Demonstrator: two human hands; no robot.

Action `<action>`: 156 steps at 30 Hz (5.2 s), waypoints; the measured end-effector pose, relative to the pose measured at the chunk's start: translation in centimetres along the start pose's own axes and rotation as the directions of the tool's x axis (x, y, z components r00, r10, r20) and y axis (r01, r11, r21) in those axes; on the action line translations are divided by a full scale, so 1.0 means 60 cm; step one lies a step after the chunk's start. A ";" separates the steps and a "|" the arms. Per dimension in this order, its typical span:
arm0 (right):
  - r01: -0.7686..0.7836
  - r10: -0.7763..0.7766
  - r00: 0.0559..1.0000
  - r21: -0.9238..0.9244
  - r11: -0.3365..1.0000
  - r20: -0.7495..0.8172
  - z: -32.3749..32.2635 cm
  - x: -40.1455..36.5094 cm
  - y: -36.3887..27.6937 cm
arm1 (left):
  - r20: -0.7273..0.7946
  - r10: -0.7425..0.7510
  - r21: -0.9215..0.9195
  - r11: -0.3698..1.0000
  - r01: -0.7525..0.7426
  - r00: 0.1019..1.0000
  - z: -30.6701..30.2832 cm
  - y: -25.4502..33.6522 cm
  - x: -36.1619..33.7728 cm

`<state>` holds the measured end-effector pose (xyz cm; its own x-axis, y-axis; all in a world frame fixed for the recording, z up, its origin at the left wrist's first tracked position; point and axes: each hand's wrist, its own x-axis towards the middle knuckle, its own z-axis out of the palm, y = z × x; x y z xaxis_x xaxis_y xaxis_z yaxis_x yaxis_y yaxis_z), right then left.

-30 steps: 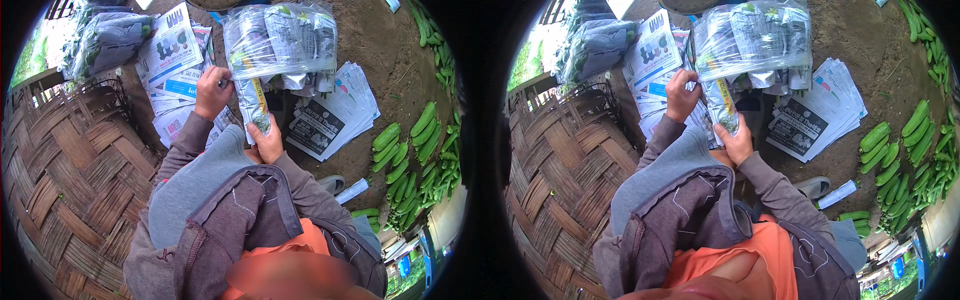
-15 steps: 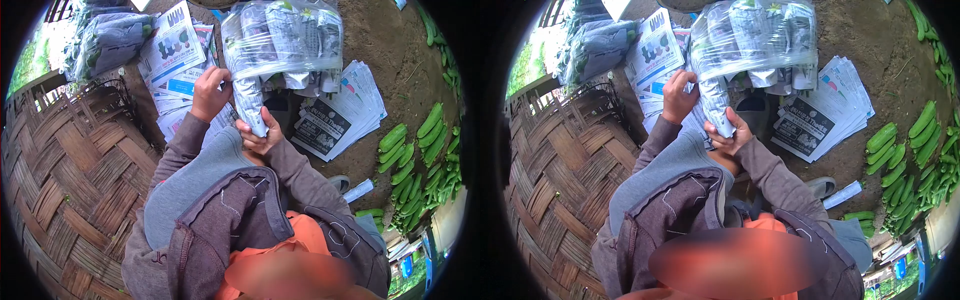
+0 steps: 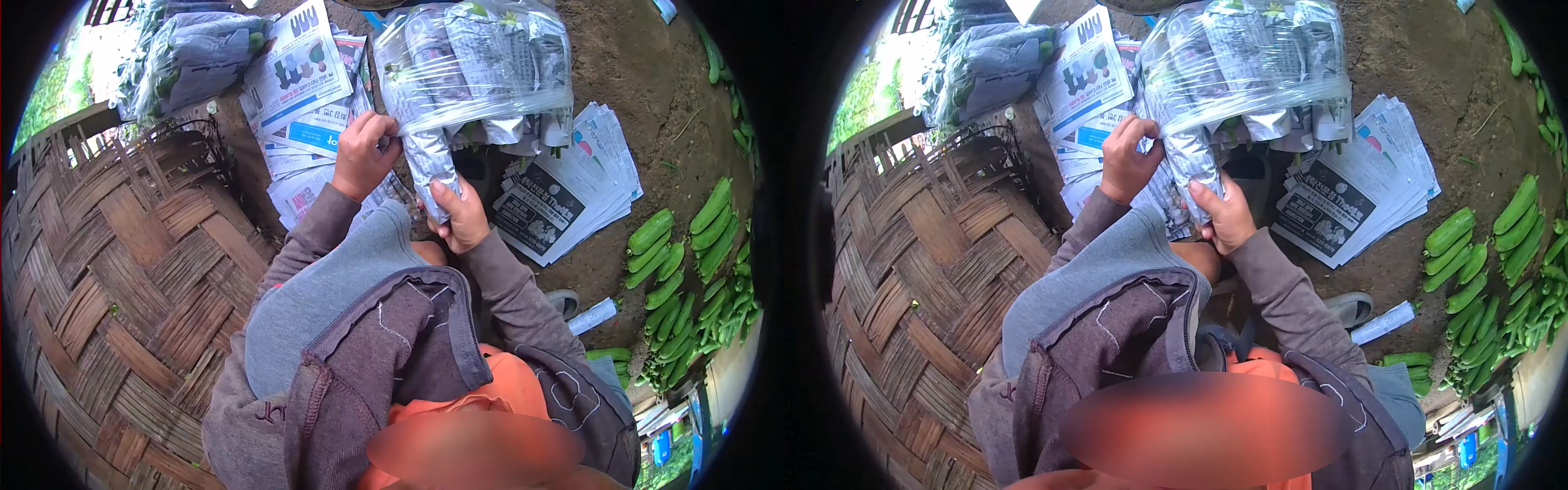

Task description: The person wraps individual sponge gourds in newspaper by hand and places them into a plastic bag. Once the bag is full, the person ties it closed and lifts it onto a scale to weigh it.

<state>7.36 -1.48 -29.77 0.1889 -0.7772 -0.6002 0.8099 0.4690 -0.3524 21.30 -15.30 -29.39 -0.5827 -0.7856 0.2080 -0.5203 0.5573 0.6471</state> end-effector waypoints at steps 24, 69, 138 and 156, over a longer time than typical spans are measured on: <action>-0.046 0.031 0.996 0.188 0.981 0.082 -0.025 0.003 0.032 | 0.024 -0.030 0.011 0.999 0.030 0.999 -0.002 0.003 0.000; -0.158 0.141 0.986 0.231 0.960 0.090 0.034 0.081 0.035 | -0.016 -0.163 0.160 0.973 0.164 0.986 -0.003 -0.029 -0.024; 0.141 -0.097 0.986 -0.379 0.914 0.134 -0.100 -0.034 0.011 | 0.307 -0.047 -0.092 0.993 0.079 0.951 -0.009 0.053 -0.048; 0.249 -0.276 0.946 -0.167 0.954 -0.169 -0.005 0.021 0.058 | 0.222 -0.088 -0.077 0.991 0.108 0.971 -0.007 0.028 -0.070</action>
<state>10.25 -0.70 -32.01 -0.1388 -0.7941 -0.5918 0.7266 0.3243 -0.6056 23.13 -11.21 -28.86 -0.6584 -0.7524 -0.0178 -0.5302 0.4470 0.7205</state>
